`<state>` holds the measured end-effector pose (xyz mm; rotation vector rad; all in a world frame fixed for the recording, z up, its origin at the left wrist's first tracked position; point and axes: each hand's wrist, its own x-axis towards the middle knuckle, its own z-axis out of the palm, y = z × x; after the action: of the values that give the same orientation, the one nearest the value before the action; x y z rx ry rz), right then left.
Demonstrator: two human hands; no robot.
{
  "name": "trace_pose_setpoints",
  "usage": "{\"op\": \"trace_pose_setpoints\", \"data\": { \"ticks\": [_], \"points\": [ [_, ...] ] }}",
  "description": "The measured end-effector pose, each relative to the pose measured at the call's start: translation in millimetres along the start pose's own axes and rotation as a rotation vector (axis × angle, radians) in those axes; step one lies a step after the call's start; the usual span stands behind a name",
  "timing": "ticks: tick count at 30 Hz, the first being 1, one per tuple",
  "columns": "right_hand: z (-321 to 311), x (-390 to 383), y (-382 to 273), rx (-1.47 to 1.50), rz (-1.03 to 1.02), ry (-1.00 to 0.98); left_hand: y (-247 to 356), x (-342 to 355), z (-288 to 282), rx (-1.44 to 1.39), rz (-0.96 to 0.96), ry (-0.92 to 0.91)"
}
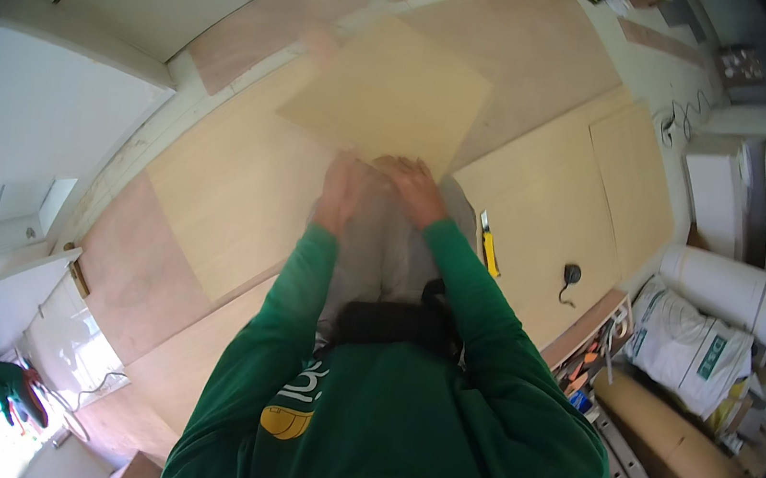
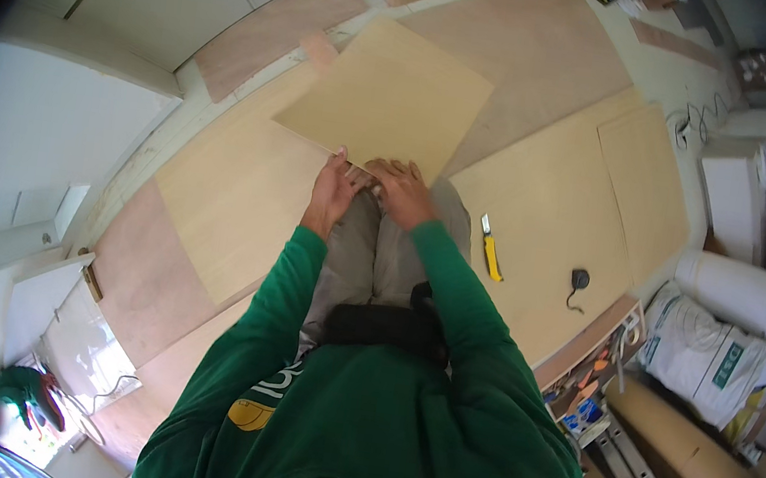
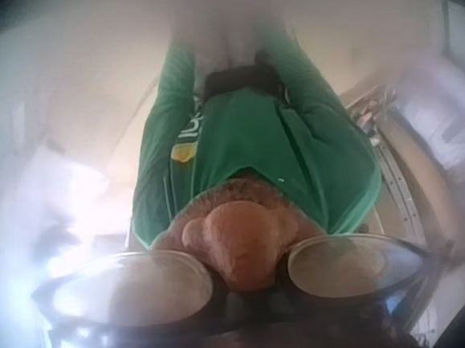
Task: The person measures and marks a large plywood sheet on the floor using a tape measure and a pencil. They also measure a wooden cabinet and mark the plywood accordingly.
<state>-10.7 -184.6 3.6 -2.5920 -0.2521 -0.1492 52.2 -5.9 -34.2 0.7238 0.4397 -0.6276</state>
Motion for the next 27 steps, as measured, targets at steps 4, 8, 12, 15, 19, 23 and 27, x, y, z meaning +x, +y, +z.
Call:
{"op": "trace_pose_setpoints", "data": {
  "ticks": [4, 8, 12, 15, 19, 23, 27],
  "points": [
    [-45.5, -41.9, -15.7, 0.165, 0.081, 0.104, -18.7, 30.3, -34.4, 0.051, -0.003, 0.187],
    [-90.9, -124.7, 40.9, 0.218, 0.408, 0.335, -31.7, 66.1, -52.8, 0.388, 0.107, 0.196],
    [-89.7, -254.8, 134.6, 0.024, 0.918, 0.431, -40.8, 94.0, -73.0, 0.406, 0.08, 0.224],
    [-65.0, -343.5, 220.2, -0.193, 1.223, 0.373, -12.2, 93.5, -110.5, 0.494, 0.153, 0.286],
    [-76.9, -427.2, 317.9, -0.156, 1.507, 0.216, 17.6, 65.1, -126.4, 0.566, 0.14, 0.309],
    [-96.7, -482.3, 367.6, -0.366, 1.606, -0.008, 23.5, 31.6, -73.5, 0.709, 0.087, 0.326],
    [-96.3, -493.5, 413.3, -0.139, 1.45, 0.08, 65.3, 6.5, -90.7, 0.823, 0.142, 0.499]
  ]
}}
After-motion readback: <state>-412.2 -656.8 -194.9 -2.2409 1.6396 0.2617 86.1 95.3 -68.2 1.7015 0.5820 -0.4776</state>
